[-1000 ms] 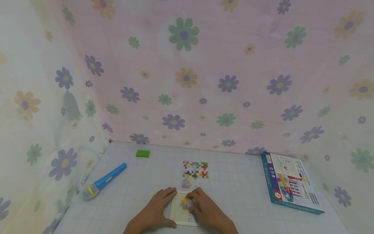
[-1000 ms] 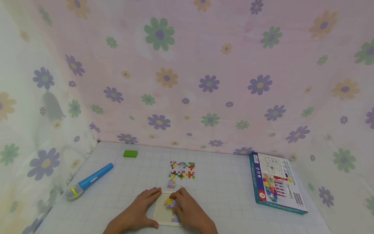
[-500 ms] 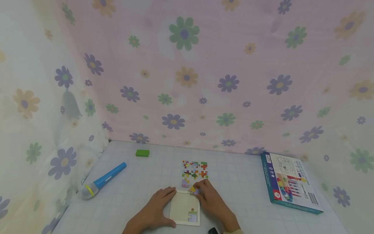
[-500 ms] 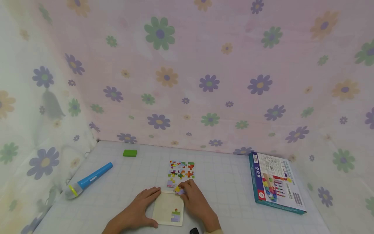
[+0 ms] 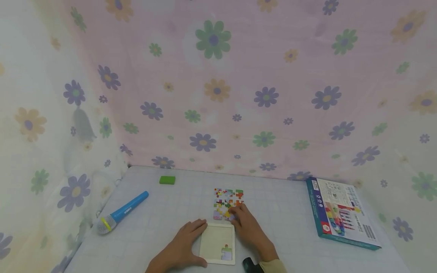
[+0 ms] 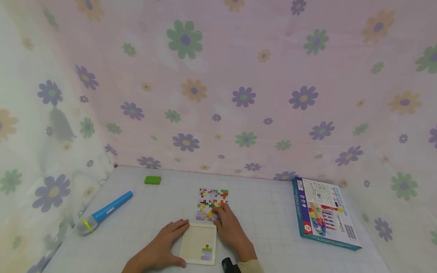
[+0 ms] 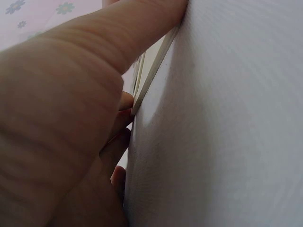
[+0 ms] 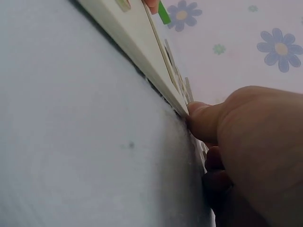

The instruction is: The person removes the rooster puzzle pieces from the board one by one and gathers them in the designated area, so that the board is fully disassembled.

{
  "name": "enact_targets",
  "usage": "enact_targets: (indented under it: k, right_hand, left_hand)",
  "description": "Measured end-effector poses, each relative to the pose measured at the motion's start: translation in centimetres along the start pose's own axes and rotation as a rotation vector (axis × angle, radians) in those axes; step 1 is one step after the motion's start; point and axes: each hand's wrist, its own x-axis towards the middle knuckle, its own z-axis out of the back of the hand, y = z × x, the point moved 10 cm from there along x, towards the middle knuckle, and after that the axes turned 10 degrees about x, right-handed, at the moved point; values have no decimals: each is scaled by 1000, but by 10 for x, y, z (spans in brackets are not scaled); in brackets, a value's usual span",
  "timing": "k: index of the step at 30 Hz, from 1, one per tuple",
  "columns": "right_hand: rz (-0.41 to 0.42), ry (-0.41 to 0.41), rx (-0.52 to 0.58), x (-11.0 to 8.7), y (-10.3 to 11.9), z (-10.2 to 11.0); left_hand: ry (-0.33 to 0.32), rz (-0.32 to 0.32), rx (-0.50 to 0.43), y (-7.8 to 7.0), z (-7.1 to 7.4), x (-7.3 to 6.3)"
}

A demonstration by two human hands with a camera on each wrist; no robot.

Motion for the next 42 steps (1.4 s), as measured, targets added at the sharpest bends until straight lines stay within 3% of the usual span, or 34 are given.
enact_targets:
  k: [21,33,42]
  right_hand:
    - [-70,-11,11,2,-8,0]
    - [-73,-33,28,2,-9,2]
    - [-74,-93,101,-4,-16,6]
  left_hand:
    - [6,5,8,-8,6,-4]
    - [17,25,-11,-3,1,-2]
    - [-5,3,12,-6,3,-2]
